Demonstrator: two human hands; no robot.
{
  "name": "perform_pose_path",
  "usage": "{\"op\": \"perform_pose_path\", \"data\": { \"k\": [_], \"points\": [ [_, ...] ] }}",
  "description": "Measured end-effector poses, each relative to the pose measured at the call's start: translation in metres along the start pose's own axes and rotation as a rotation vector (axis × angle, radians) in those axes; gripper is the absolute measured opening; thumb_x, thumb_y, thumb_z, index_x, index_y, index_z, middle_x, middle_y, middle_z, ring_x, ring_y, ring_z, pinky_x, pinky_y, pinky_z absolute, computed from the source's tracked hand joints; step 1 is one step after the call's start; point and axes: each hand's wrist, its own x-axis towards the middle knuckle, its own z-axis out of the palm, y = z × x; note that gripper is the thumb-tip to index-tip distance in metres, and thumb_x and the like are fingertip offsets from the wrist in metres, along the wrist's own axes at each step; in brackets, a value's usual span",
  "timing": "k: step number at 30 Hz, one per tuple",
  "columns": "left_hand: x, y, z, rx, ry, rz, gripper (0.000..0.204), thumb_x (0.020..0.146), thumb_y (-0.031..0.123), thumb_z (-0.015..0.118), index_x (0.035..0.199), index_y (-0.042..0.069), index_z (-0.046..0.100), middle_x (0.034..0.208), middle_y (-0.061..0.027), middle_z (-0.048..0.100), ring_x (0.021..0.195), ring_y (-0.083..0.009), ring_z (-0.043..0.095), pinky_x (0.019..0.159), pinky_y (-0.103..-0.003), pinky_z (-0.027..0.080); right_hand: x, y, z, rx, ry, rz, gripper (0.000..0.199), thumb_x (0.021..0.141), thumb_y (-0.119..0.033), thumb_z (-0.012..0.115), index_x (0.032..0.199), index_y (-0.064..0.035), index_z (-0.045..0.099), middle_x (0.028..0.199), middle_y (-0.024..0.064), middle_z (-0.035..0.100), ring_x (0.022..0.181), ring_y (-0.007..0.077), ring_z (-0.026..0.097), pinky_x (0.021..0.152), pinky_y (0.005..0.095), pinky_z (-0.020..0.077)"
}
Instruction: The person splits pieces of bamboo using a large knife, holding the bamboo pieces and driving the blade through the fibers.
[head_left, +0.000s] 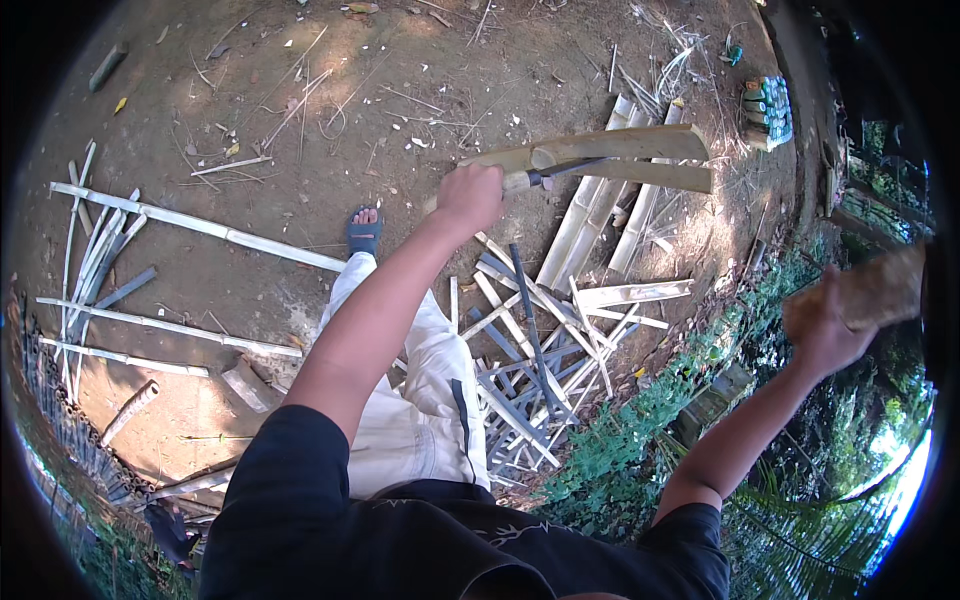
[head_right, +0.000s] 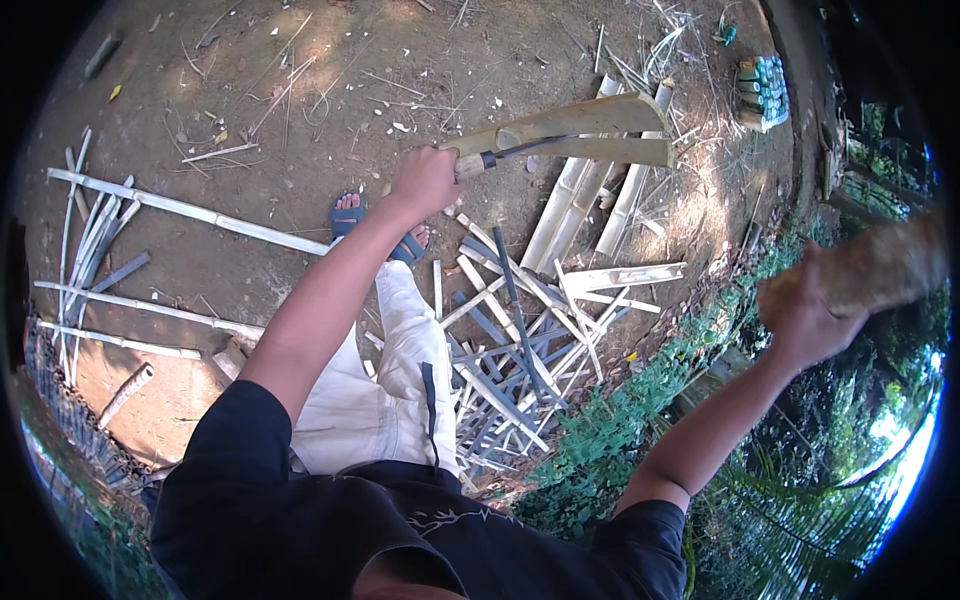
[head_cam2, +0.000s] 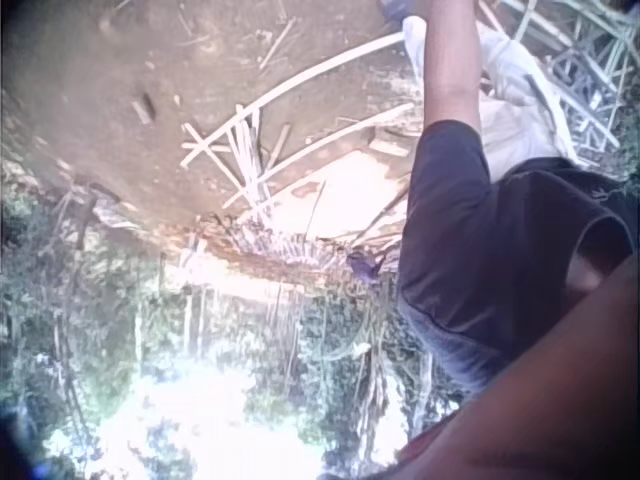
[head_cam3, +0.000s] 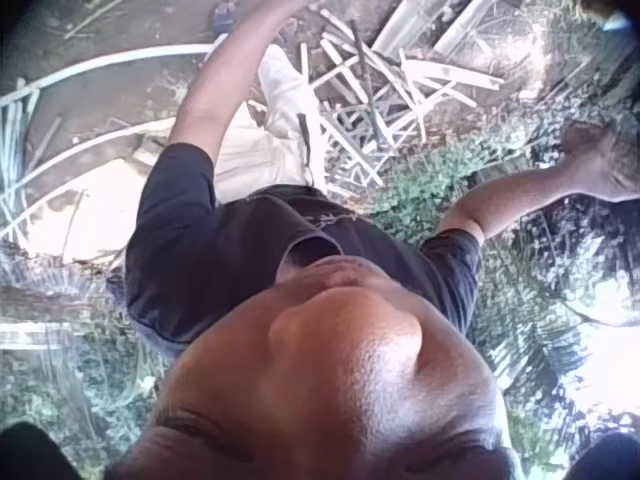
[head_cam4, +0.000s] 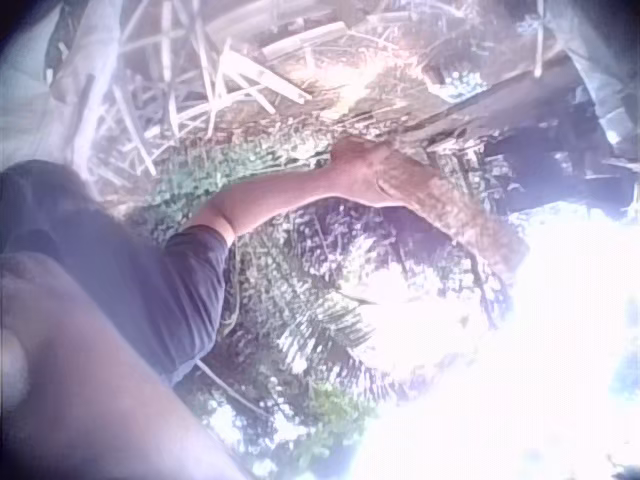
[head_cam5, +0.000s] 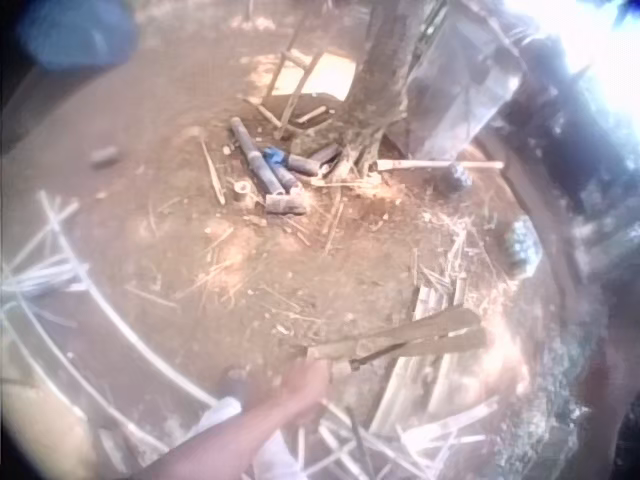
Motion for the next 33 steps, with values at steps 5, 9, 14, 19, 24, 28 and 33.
{"op": "perform_pose_path", "data": {
  "k": [5, 9, 14, 19, 24, 28, 33],
  "points": [
    [-0.003, -0.006, 0.011, 0.054, -0.039, 0.005, 0.027, 0.075, 0.017, 0.075, 0.099, 0.004, 0.072, 0.091, -0.021, 0.073, 0.088, -0.0375, 0.072, 0.079, -0.046, 0.058, -0.068, -0.006, 0.058, 0.74, 0.452, 0.122, 0.049, 0.078, -0.017, 0.081, 0.115, 0.0034, 0.057, 0.101, 0.0222, 0.072, 0.089, 0.0344, 0.071, 0.087, 0.0392, 0.0585],
    [0.009, -0.03, 0.049, 0.21, -0.233, 0.097, 0.021, 0.076, 0.014, 0.073, 0.095, 0.005, 0.075, 0.091, -0.019, 0.074, 0.088, -0.0335, 0.074, 0.078, -0.045, 0.059, -0.331, 0.131, 0.213, 0.022, -0.857, -0.537, 0.08, 0.072, -0.04, 0.083, 0.136, -0.0023, 0.053, 0.106, 0.0283, 0.071, 0.105, 0.0466, 0.066, 0.093, 0.0474, 0.0535],
    [-0.012, -0.099, 0.157, 0.321, -0.271, 0.133, 0.012, 0.077, 0.009, 0.071, 0.086, 0.008, 0.078, 0.09, -0.0169, 0.075, 0.087, -0.0317, 0.075, 0.076, -0.043, 0.06, -0.273, 0.028, 0.158, -0.079, -1.02, 0.247, 0.078, 0.066, -0.024, 0.08, 0.136, -0.0049, 0.049, 0.105, 0.0274, 0.068, 0.098, 0.045, 0.067, 0.088, 0.0495, 0.0525],
    [-0.01, -0.121, 0.102, 0.266, -0.245, 0.038, 0.017, 0.08, 0.01, 0.068, 0.092, 0.006, 0.078, 0.095, -0.0176, 0.074, 0.092, -0.0328, 0.074, 0.082, -0.043, 0.059, -0.274, 0.166, 0.026, 0.261, -1.155, 0.607, 0.052, 0.07, -0.007, 0.078, 0.118, 0.003, 0.059, 0.1, 0.0131, 0.069, 0.089, 0.023, 0.066, 0.081, 0.0371, 0.0526],
    [0.044, -0.124, 0.093, 0.221, -0.188, -0.056, 0.024, 0.077, 0.013, 0.071, 0.101, 0.007, 0.074, 0.102, -0.0199, 0.072, 0.1, -0.0362, 0.07, 0.087, -0.047, 0.057, -0.303, 0.195, -0.026, 0.124, -1.007, 0.69, 0.066, 0.071, -0.013, 0.084, 0.128, 0.0027, 0.055, 0.112, 0.0152, 0.067, 0.1, 0.025, 0.064, 0.09, 0.0384, 0.0501],
    [0.085, -0.095, 0.065, 0.23, -0.208, -0.108, 0.028, 0.08, 0.015, 0.072, 0.105, 0.005, 0.074, 0.105, -0.0188, 0.073, 0.103, -0.0348, 0.071, 0.09, -0.045, 0.058, -0.3, 0.126, 0.019, 0.317, -0.958, 0.7, 0.074, 0.07, -0.011, 0.088, 0.132, 0.0019, 0.049, 0.119, 0.014, 0.062, 0.106, 0.0233, 0.061, 0.096, 0.0374, 0.0475],
    [0.114, -0.077, 0.045, 0.233, -0.237, -0.131, 0.033, 0.079, 0.018, 0.073, 0.11, 0.005, 0.072, 0.114, -0.0196, 0.07, 0.108, -0.0335, 0.069, 0.094, -0.044, 0.056, -0.228, 0.057, 0.054, 0.622, -0.733, 0.673, 0.074, 0.071, -0.012, 0.091, 0.13, 0.0013, 0.05, 0.113, 0.0121, 0.065, 0.098, 0.0206, 0.065, 0.09, 0.034, 0.0516]
  ]
}}
